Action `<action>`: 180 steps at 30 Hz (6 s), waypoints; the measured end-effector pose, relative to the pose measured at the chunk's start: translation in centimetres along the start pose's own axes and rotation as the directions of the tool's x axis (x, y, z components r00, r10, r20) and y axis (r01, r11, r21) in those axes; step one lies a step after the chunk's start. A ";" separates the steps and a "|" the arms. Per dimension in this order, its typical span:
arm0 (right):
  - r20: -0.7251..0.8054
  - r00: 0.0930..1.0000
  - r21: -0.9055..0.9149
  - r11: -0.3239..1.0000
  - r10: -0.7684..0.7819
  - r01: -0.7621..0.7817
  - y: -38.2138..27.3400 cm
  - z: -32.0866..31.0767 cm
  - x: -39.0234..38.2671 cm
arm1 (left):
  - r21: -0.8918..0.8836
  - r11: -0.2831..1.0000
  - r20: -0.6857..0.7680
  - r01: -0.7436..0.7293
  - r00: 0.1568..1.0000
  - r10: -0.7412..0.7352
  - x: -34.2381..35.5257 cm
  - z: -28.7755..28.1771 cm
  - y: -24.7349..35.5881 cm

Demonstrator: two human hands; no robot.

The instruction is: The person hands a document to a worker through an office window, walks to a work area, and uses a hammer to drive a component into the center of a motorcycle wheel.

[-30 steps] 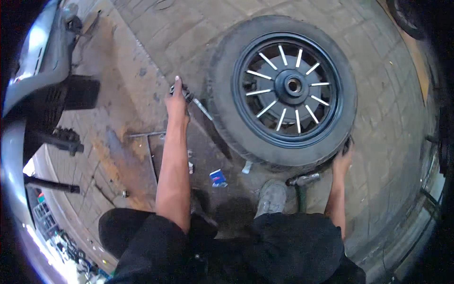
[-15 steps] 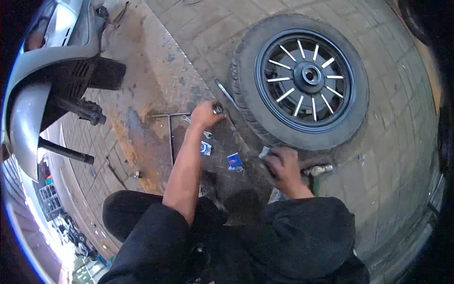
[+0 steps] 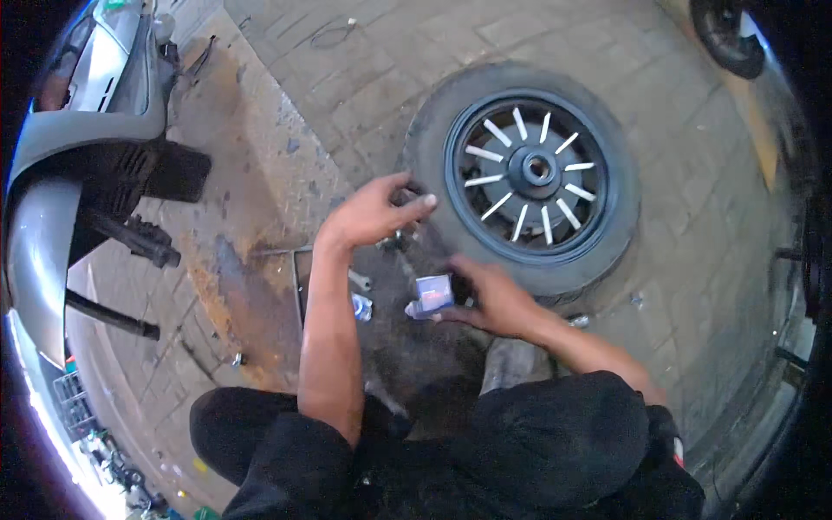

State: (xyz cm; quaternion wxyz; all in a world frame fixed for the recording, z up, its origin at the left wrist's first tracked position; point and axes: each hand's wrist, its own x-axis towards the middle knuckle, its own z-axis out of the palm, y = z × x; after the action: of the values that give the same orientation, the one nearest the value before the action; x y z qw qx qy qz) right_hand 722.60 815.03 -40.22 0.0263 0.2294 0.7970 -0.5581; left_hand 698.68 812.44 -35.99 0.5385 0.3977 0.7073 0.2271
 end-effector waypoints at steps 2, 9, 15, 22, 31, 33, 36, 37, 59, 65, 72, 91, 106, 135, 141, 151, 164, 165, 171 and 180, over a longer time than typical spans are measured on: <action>-0.051 0.998 0.076 0.997 -0.022 0.026 -4.8 -6.2 0.1 | -0.087 0.983 0.015 -0.163 0.986 0.165 0.5 -0.5 1.8; -0.276 0.961 0.021 1.000 -0.001 0.007 -12.1 -12.9 0.6 | -0.361 0.815 0.032 -0.453 0.867 0.497 -1.6 -0.6 7.6; -0.466 0.881 0.317 0.915 -0.077 0.248 -13.3 -10.4 1.3 | -0.404 0.726 -0.186 -0.556 0.827 0.530 -3.5 -1.0 6.5; -0.437 0.898 0.314 0.924 -0.062 0.216 -13.0 -10.3 2.5 | -0.235 0.726 -0.434 -0.647 0.738 0.517 -4.8 -0.5 6.8; -0.655 0.684 -0.076 0.928 -0.322 0.364 -13.9 -11.0 1.6 | -0.151 0.781 -0.511 -0.606 0.724 0.463 -5.1 0.5 8.7; -0.555 0.632 -0.364 0.841 -0.540 0.399 -13.7 -12.0 1.3 | -0.417 0.722 -0.545 -0.552 0.787 0.288 -5.7 2.1 9.9; -0.387 0.615 -0.584 0.699 -0.687 0.413 -13.8 -11.9 0.8 | -0.626 0.608 -0.515 -0.488 0.844 0.147 -6.2 1.8 9.7; -0.387 0.583 -0.626 0.668 -0.714 0.402 -13.8 -11.8 0.6 | -0.612 0.620 -0.487 -0.490 0.852 0.192 -6.1 1.5 9.2; -0.523 0.445 -0.642 0.679 -0.727 0.355 -13.3 -11.0 0.5 | -0.417 0.568 -0.670 -0.710 0.662 0.335 -5.8 4.2 10.7; -0.500 0.473 -0.645 0.676 -0.726 0.355 -13.5 -11.2 0.4 | -0.410 0.597 -0.690 -0.689 0.663 0.290 -5.9 4.6 10.4; -0.469 0.623 -0.544 0.761 -0.626 0.354 -12.6 -11.6 -0.3 | -0.400 0.656 -0.602 -0.640 0.723 0.339 -5.7 4.9 10.3; -0.394 0.717 -0.586 0.758 -0.576 0.287 -12.9 -11.2 -0.1 | -0.266 0.636 -0.748 -0.724 0.571 0.337 -5.6 4.9 10.5; -0.506 0.456 -0.663 0.668 -0.732 0.337 -12.7 -11.9 -0.1 | -0.398 0.507 -0.689 -0.765 0.614 0.386 -5.6 5.7 10.7; -0.317 0.547 -0.744 0.561 -0.775 0.363 -13.3 -11.4 -0.5 | -0.627 0.216 -0.700 -0.748 0.663 0.264 -4.2 5.4 10.0; -0.318 0.529 -0.702 0.571 -0.786 0.426 -14.0 -11.4 -0.5 | -0.717 0.088 -0.645 -0.691 0.706 0.292 -4.4 5.2 10.0; -0.498 0.495 -0.747 0.642 -0.712 0.171 -14.9 -11.9 -1.5 | -0.603 0.340 -0.658 -0.721 0.691 0.298 -4.6 5.8 10.1; -0.581 0.529 -0.539 0.779 -0.618 0.318 -13.7 -11.9 -0.7 | -0.369 0.376 -0.756 -0.850 0.510 0.411 -5.2 6.5 10.2; -0.555 0.578 -0.530 0.790 -0.598 0.308 -13.7 -12.1 -0.9 | -0.279 0.424 -0.766 -0.862 0.466 0.443 -5.4 6.3 10.1; -0.469 0.580 -0.633 0.711 -0.666 0.305 -13.3 -12.0 -0.6 | -0.387 0.445 -0.700 -0.808 0.572 0.429 -4.7 6.1 9.3; -0.643 0.666 -0.331 0.921 -0.379 0.205 -15.0 -12.4 -2.3 | 0.629 0.767 -0.703 -0.127 0.329 0.631 -3.0 -2.3 2.9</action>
State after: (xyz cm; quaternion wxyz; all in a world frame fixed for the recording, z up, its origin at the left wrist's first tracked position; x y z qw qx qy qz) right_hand 721.41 821.37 -21.67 -0.3391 0.2857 0.8331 -0.3307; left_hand 697.76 811.90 -31.37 -0.1026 0.4913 0.7919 0.3479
